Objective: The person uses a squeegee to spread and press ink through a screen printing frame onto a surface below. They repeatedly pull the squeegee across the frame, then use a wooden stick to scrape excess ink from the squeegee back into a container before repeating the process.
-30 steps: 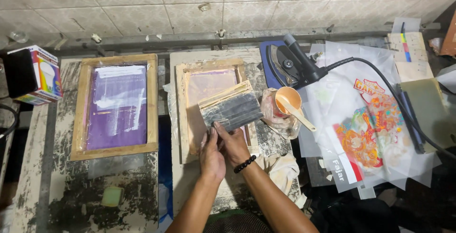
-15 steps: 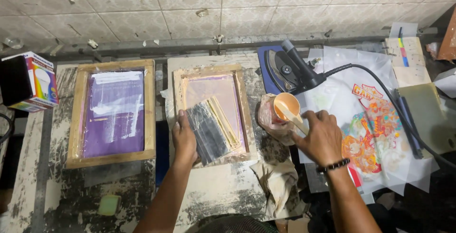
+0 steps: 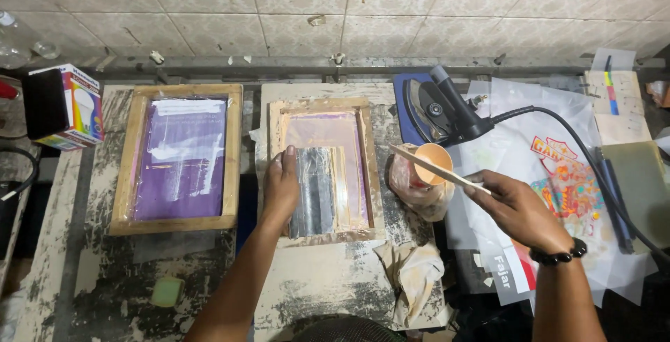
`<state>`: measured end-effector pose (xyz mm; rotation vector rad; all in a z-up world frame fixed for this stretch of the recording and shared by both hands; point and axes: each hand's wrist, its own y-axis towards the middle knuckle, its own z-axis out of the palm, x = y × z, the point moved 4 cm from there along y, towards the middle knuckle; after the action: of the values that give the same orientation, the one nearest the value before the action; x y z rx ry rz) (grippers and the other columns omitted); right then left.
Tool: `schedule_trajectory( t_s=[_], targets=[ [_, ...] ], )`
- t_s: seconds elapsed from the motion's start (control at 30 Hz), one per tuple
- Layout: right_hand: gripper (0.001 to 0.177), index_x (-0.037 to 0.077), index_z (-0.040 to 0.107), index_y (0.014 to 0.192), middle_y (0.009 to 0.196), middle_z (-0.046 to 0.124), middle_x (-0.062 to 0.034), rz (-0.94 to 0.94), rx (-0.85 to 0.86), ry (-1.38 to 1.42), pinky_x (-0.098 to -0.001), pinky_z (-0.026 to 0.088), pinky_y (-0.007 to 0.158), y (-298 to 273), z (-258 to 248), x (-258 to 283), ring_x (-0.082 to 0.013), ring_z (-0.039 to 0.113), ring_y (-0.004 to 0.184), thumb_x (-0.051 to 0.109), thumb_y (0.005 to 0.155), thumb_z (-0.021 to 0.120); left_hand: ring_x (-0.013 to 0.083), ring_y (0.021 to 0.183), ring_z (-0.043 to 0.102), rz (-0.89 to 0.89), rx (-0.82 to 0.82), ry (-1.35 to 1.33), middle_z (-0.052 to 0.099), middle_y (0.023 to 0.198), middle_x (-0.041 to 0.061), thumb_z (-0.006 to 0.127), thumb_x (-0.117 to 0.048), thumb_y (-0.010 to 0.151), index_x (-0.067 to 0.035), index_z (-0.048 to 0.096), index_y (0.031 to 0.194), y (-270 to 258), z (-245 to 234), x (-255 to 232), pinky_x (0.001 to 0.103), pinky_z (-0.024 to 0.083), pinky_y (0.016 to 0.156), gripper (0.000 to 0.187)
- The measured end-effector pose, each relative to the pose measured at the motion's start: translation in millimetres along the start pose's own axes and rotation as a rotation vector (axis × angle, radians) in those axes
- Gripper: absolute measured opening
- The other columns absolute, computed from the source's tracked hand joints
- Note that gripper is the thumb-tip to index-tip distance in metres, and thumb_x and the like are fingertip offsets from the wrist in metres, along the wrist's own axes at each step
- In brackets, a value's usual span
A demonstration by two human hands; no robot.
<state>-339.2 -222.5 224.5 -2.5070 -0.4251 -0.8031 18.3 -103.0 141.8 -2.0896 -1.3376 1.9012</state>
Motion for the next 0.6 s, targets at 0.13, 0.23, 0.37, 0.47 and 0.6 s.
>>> schedule_trajectory(
  t_s=[0.13,0.23,0.37,0.47,0.6],
  targets=[
    [0.027,0.003,0.079,0.113,0.11,0.081,-0.0233,-0.136,0.063,0.347,-0.0518,0.047,0.105,13,34,6,-0.0288,0.067,0.11,0.015,0.101,0.057,0.0445,0.138,0.048,0.228,-0.063,0.004,0.062,0.137,0.03,0.04,-0.049,0.108,0.004,0.062,0.134,5,0,11,0.056,0.04,0.113,0.063],
    [0.024,0.001,0.082,0.111,0.111,0.083,-0.0222,-0.185,0.164,0.478,-0.0513,0.047,0.105,5,59,10,-0.0263,0.066,0.109,0.007,0.093,0.066,0.0432,0.138,0.05,0.186,-0.061,0.009,0.062,0.137,0.029,0.039,-0.053,0.107,0.004,0.062,0.134,5,-3,19,0.056,0.041,0.112,0.067],
    [0.02,0.004,0.088,0.102,0.101,0.087,-0.016,-0.199,0.248,0.535,-0.0481,0.05,0.1,4,74,-3,-0.0206,0.069,0.102,0.005,0.083,0.08,0.0475,0.138,0.048,0.2,-0.062,-0.031,0.062,0.135,0.033,0.038,-0.05,0.109,0.008,0.062,0.132,21,-3,14,0.06,0.04,0.11,0.066],
    [0.02,0.006,0.089,0.101,0.096,0.089,-0.0133,-0.221,0.293,0.52,-0.0477,0.048,0.102,2,80,-2,-0.0207,0.072,0.1,0.008,0.082,0.083,0.0489,0.136,0.049,0.191,-0.058,-0.015,0.062,0.133,0.033,0.038,-0.05,0.108,0.008,0.063,0.131,26,-2,17,0.06,0.041,0.109,0.067],
    [0.02,0.007,0.089,0.101,0.094,0.089,-0.0134,-0.234,0.309,0.498,-0.0486,0.046,0.104,3,84,-2,-0.022,0.074,0.099,0.01,0.082,0.083,0.0473,0.135,0.051,0.182,-0.048,-0.001,0.064,0.131,0.031,0.039,-0.054,0.108,0.005,0.064,0.129,32,4,17,0.059,0.042,0.108,0.068]
  ],
)
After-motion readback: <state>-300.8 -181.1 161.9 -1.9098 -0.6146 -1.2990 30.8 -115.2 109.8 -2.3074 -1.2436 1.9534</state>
